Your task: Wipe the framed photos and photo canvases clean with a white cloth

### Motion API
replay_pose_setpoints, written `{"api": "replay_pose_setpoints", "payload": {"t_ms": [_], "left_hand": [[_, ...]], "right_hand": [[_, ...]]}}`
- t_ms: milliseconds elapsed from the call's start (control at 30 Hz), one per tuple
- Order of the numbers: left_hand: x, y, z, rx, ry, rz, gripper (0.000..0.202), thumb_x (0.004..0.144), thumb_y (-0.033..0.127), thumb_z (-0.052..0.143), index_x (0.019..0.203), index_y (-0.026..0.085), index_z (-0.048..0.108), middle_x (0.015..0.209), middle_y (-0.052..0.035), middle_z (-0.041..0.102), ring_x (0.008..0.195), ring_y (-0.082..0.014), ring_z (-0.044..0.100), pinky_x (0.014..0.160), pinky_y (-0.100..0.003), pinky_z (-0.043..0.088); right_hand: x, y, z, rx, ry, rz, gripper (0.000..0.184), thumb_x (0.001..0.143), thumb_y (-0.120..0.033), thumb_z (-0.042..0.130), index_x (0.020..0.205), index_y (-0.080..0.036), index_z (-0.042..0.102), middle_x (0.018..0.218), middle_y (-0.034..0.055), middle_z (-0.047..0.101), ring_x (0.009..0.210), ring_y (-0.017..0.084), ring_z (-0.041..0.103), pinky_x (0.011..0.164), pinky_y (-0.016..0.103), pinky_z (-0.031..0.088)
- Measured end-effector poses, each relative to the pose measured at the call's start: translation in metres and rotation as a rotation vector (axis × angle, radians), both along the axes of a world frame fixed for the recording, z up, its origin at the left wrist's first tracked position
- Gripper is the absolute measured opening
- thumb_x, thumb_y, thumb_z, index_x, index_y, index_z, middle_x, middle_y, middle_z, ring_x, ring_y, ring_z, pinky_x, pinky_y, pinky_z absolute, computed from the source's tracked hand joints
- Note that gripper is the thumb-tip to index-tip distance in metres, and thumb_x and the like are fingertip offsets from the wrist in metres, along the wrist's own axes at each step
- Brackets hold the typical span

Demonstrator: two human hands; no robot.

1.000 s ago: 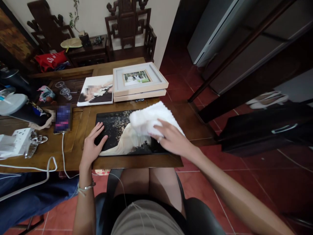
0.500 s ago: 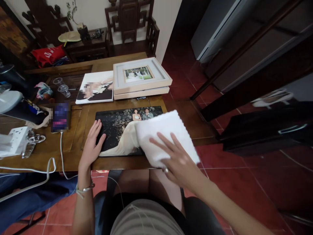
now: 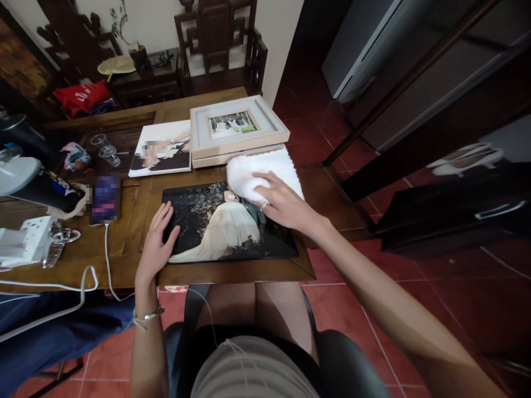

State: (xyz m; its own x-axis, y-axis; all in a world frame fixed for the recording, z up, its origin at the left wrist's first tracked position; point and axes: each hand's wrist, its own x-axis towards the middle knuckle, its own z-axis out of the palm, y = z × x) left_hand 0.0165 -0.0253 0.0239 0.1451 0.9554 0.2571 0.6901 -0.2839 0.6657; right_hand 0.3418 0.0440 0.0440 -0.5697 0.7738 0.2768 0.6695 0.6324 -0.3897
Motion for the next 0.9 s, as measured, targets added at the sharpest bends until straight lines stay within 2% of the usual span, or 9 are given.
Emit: {"api": "replay_pose_setpoints", "payload": {"t_ms": [67,133,267,367,500,633,733,833,900], "left_hand": [[0.0,0.0,0.0,0.003,0.005,0.009,0.049,0.096,0.038,0.051,0.143,0.026,0.046,0.154,-0.0085,0.041,0.146,-0.0239,0.029,0.12,-0.05,0.022],[0.001,0.001,0.0,0.004,0.016,0.018,0.049,0.096,0.038,0.052,0.143,0.024,0.047,0.153,-0.0097,0.041,0.146,-0.0235,0.03,0.12,-0.05,0.023],[0.002,0.001,0.0,0.007,0.025,0.03,0.049,0.096,0.037,0.052,0.143,0.023,0.047,0.153,-0.0099,0.042,0.146,-0.0219,0.03,0.12,-0.049,0.023],[0.002,0.001,0.0,0.007,0.037,0.02,0.05,0.097,0.037,0.05,0.145,0.024,0.044,0.154,-0.009,0.041,0.147,-0.022,0.029,0.12,-0.049,0.023],[0.003,0.001,0.001,0.005,0.052,0.013,0.05,0.098,0.037,0.049,0.146,0.025,0.042,0.155,-0.008,0.039,0.147,-0.0222,0.028,0.12,-0.049,0.023],[0.002,0.001,0.0,0.011,0.051,0.017,0.048,0.097,0.037,0.049,0.144,0.025,0.045,0.154,-0.008,0.041,0.146,-0.0227,0.029,0.12,-0.049,0.023],[0.001,0.001,-0.001,0.017,0.042,0.009,0.049,0.097,0.038,0.05,0.143,0.024,0.046,0.154,-0.0089,0.041,0.146,-0.0231,0.03,0.12,-0.049,0.023],[-0.001,0.002,-0.002,0.034,0.029,0.002,0.048,0.096,0.039,0.052,0.142,0.024,0.048,0.153,-0.0091,0.042,0.145,-0.0235,0.031,0.12,-0.049,0.025],[-0.001,0.002,-0.002,0.039,0.023,0.002,0.048,0.096,0.039,0.052,0.142,0.025,0.048,0.152,-0.0091,0.043,0.145,-0.0233,0.032,0.119,-0.049,0.025]], "right_hand": [[-0.004,0.009,-0.003,0.03,-0.043,-0.044,0.027,0.083,-0.008,0.046,0.1,-0.014,0.066,0.142,0.0165,0.053,0.143,0.036,0.031,0.115,0.067,0.022],[-0.006,-0.001,-0.006,0.04,-0.089,-0.047,0.027,0.08,-0.005,0.048,0.099,-0.013,0.067,0.147,0.0169,0.048,0.145,0.039,0.025,0.114,0.07,0.019],[-0.008,-0.063,-0.01,0.061,-0.109,0.037,0.02,0.072,-0.003,0.056,0.08,-0.013,0.07,0.151,0.0185,0.042,0.146,0.043,0.018,0.114,0.073,0.013],[-0.01,-0.121,-0.006,0.043,-0.033,0.085,0.019,0.068,-0.001,0.058,0.069,-0.016,0.07,0.154,0.0146,0.038,0.147,0.04,0.014,0.116,0.07,0.011],[-0.011,-0.16,0.01,-0.108,0.018,0.182,0.021,0.065,-0.004,0.062,0.075,-0.019,0.073,0.154,0.0106,0.04,0.147,0.038,0.016,0.118,0.067,0.012],[-0.013,-0.135,0.024,-0.184,-0.02,0.253,0.03,0.068,-0.003,0.058,0.088,-0.019,0.073,0.15,0.0107,0.046,0.146,0.034,0.023,0.118,0.064,0.018],[-0.018,-0.083,0.025,-0.158,-0.074,0.246,0.037,0.073,0.0,0.051,0.099,-0.017,0.07,0.147,0.0133,0.049,0.145,0.033,0.027,0.117,0.064,0.021],[-0.031,-0.027,0.018,-0.119,-0.099,0.165,0.036,0.083,-0.002,0.045,0.11,-0.013,0.066,0.136,0.0158,0.059,0.145,0.031,0.028,0.117,0.063,0.021],[-0.042,-0.004,0.012,-0.085,-0.117,0.085,0.036,0.086,-0.004,0.044,0.115,-0.012,0.064,0.135,0.0164,0.06,0.145,0.034,0.028,0.115,0.067,0.021]]}}
